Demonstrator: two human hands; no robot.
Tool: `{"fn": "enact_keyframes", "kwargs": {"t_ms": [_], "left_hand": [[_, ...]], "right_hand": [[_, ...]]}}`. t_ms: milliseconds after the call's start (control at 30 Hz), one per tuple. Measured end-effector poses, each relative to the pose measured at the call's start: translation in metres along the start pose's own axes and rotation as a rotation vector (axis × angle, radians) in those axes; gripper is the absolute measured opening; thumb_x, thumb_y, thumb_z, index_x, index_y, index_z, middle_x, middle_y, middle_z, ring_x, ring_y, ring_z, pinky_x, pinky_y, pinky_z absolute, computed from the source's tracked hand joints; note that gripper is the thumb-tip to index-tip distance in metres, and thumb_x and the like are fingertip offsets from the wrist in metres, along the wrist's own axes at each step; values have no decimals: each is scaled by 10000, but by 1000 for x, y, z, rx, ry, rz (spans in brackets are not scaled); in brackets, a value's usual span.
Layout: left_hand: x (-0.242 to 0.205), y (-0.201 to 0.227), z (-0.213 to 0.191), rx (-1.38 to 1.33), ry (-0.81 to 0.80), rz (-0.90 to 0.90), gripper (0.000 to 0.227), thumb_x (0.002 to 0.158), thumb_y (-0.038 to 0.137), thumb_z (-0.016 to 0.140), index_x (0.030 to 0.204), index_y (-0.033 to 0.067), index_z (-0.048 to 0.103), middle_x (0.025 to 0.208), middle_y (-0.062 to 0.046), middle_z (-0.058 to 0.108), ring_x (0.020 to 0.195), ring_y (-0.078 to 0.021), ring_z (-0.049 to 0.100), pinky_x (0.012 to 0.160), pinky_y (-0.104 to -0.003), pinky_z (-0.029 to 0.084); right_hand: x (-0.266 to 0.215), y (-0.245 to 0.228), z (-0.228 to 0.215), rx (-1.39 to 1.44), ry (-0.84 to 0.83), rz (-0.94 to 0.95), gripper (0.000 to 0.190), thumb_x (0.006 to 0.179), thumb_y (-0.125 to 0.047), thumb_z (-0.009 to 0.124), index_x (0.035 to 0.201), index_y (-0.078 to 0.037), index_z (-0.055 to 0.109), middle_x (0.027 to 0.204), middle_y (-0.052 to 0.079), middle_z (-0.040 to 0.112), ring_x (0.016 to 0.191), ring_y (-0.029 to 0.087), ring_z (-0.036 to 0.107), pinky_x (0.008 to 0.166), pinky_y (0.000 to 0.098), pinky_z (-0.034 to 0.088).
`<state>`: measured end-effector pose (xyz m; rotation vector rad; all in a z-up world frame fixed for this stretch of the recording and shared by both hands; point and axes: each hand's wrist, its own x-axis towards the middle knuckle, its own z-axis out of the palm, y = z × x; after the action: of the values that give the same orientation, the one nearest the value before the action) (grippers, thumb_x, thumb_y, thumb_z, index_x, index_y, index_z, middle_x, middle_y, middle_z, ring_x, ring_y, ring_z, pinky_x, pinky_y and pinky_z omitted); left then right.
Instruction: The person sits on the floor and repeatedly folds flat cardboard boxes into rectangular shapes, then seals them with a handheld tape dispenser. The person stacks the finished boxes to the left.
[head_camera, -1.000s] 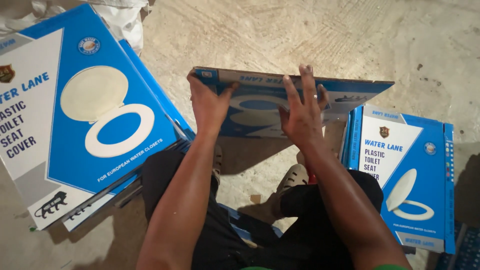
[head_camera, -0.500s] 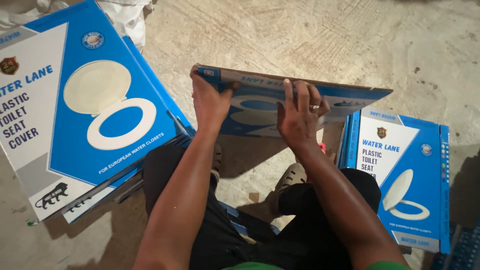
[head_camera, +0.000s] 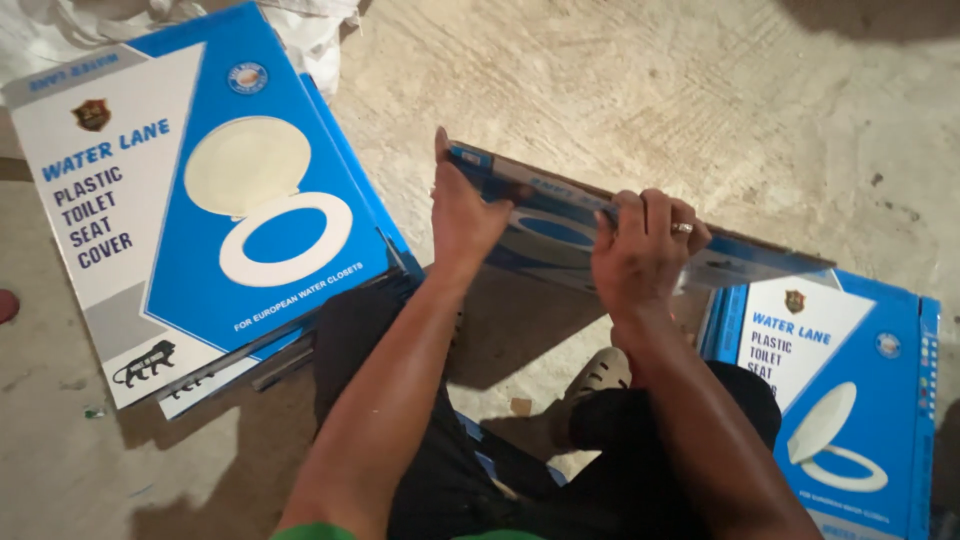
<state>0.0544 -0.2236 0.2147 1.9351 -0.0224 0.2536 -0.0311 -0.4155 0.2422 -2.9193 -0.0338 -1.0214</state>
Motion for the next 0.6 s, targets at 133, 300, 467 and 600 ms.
{"fn": "enact_keyframes", "kwargs": {"t_ms": [133,300,467,600], "left_hand": [[-4,-4,-1,46,-23,77,1342,676,243,971,1595,-87,51,1168,-193,695,1091,-344,699,932,-392,548],[-2,-15,-1,-41,-89,58,1424,623,269,992,1591,-87,12,1146,-164,710,1076,-325,715,939,-384,557],[-8,-20,6,-105,-35,100,1231,619,250,1034,1510,-43,238,1270,-174,660,1188,-327,694,999,-380,563],[-15,-10,19,-15,27,152,1133,537,253,1037,1447,9,407,1283,-199,654,1198,-354,664,982,-394,547]], "right_hand": [[6,-10,-15,2,-87,15,341,846,-245,861,1080,-75,679,1140,99,681,1117,312,593,986,471,407],[12,-5,-13,112,-142,12,320,874,-199,842,1123,-62,693,1059,125,731,1039,334,661,943,467,443],[20,15,-9,255,-146,12,151,932,-151,828,1023,-81,730,1011,100,753,952,306,676,897,464,436],[21,26,-11,309,-137,40,153,907,-133,832,1006,-72,734,936,94,734,921,295,671,902,459,422]]}}
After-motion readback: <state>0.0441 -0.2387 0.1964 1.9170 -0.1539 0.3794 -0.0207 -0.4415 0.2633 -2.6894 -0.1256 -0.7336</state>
